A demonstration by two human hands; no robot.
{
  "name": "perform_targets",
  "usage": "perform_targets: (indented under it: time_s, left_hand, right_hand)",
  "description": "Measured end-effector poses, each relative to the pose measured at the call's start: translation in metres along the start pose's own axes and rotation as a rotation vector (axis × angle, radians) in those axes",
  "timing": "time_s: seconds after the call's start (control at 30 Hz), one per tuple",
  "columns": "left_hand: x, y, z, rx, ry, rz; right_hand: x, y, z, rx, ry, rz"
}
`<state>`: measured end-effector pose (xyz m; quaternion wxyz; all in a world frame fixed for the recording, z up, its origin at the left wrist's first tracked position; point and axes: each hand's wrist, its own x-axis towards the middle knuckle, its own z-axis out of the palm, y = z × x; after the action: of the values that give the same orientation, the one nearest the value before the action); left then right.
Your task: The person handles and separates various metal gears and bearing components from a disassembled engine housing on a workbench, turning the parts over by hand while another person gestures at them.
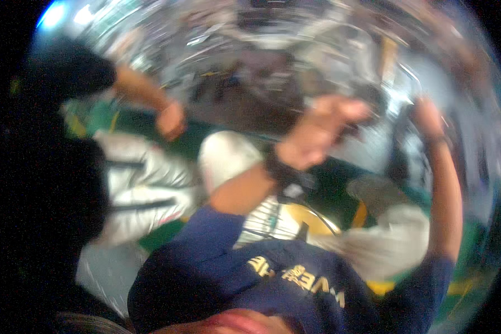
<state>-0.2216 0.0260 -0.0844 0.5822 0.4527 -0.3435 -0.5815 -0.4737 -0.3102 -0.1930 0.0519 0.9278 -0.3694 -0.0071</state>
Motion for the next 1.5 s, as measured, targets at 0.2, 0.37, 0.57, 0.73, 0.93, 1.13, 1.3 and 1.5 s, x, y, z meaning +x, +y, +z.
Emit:
perform_targets:
  time_s: [0.2,0.37,0.57,0.73,0.93,1.13,1.3,1.5]
  left_hand:
    - [-0.002,0.002,-0.006,-0.241,0.053,0.040]
    - [-0.008,0.007,-0.006,-0.269,0.031,0.085]
    - [0.000,-0.001,-0.009,-0.237,0.044,0.063]
    - [0.000,0.000,-0.007,-0.209,0.094,0.030]
    - [-0.002,0.002,-0.006,-0.289,0.026,0.041]
    - [0.001,-0.002,-0.008,-0.244,0.081,0.012]
    - [-0.001,-0.002,-0.010,-0.245,0.051,0.047]
    - [-0.001,0.001,-0.012,-0.212,0.066,0.068]
  right_hand:
    - [0.031,-0.044,-0.048,-0.056,-0.010,0.016]
    - [0.029,0.004,-0.081,0.742,-0.022,0.264]
    - [0.002,0.055,-0.091,1.340,-0.072,0.368]
    - [-0.008,0.041,-0.101,1.423,-0.185,0.258]
    - [-0.010,0.034,-0.107,1.324,-0.151,0.313]
    - [0.005,-0.006,-0.095,0.779,0.080,0.172]
    - [-0.003,-0.038,-0.074,0.463,0.090,-0.013]
    - [-0.025,-0.038,-0.077,0.386,0.159,-0.203]
